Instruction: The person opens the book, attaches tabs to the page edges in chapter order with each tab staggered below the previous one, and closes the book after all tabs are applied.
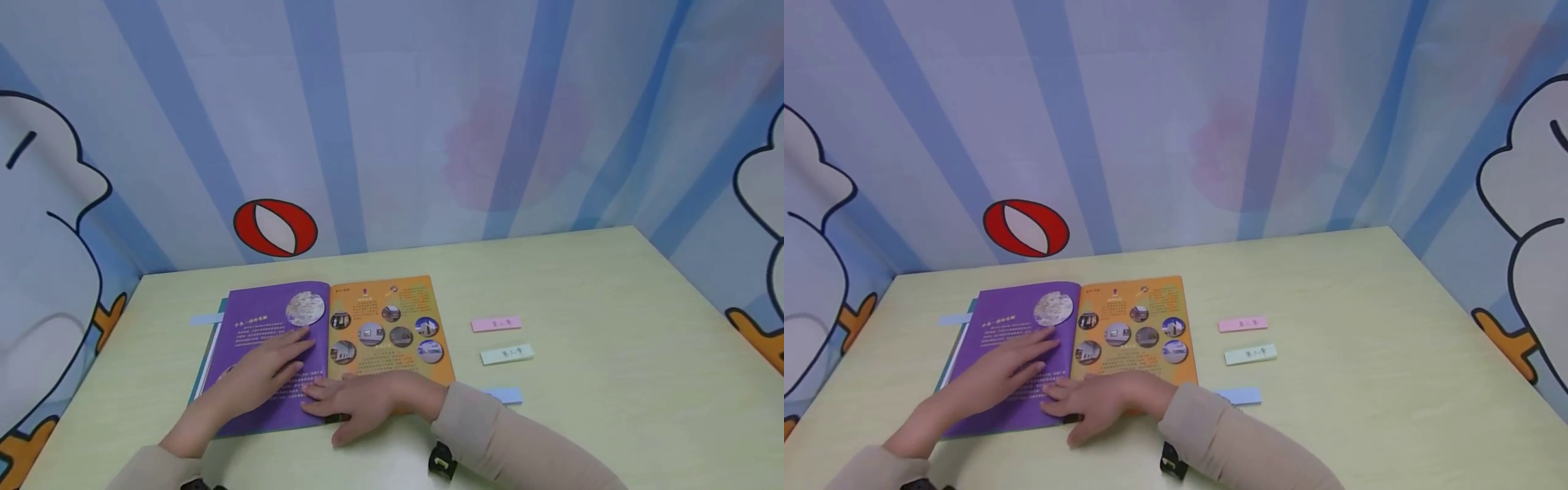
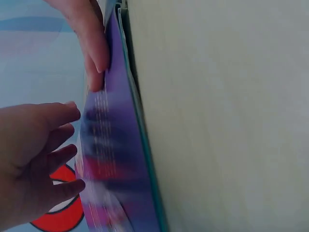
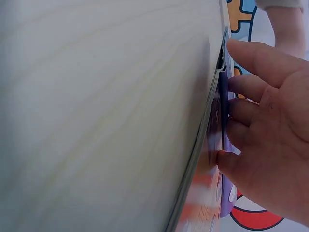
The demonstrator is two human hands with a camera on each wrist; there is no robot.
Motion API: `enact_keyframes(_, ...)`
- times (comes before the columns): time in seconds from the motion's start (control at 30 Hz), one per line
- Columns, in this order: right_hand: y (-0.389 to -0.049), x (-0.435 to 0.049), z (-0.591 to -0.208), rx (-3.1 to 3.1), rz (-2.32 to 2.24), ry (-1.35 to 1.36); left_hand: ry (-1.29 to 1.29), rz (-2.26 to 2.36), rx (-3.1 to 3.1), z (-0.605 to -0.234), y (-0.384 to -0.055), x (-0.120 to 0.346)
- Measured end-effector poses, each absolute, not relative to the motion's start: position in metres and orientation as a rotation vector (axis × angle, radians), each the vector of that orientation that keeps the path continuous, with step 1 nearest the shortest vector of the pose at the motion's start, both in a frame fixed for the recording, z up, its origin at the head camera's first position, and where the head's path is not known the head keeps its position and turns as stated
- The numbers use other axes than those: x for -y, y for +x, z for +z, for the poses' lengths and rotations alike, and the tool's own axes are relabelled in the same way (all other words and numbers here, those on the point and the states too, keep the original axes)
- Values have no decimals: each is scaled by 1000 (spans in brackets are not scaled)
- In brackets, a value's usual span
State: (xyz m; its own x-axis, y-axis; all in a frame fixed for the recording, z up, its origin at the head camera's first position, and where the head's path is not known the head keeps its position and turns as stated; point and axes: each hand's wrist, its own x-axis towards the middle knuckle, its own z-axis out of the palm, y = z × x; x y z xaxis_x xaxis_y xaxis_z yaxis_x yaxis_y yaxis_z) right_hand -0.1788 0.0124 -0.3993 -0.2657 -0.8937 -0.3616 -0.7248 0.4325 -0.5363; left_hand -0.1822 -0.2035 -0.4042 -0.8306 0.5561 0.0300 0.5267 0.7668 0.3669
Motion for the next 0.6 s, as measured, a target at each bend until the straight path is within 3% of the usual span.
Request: enact_keyframes(0.6,-178,-12,-397,-2042,-334,-1339,824,323,-2948,-403,-199,170)
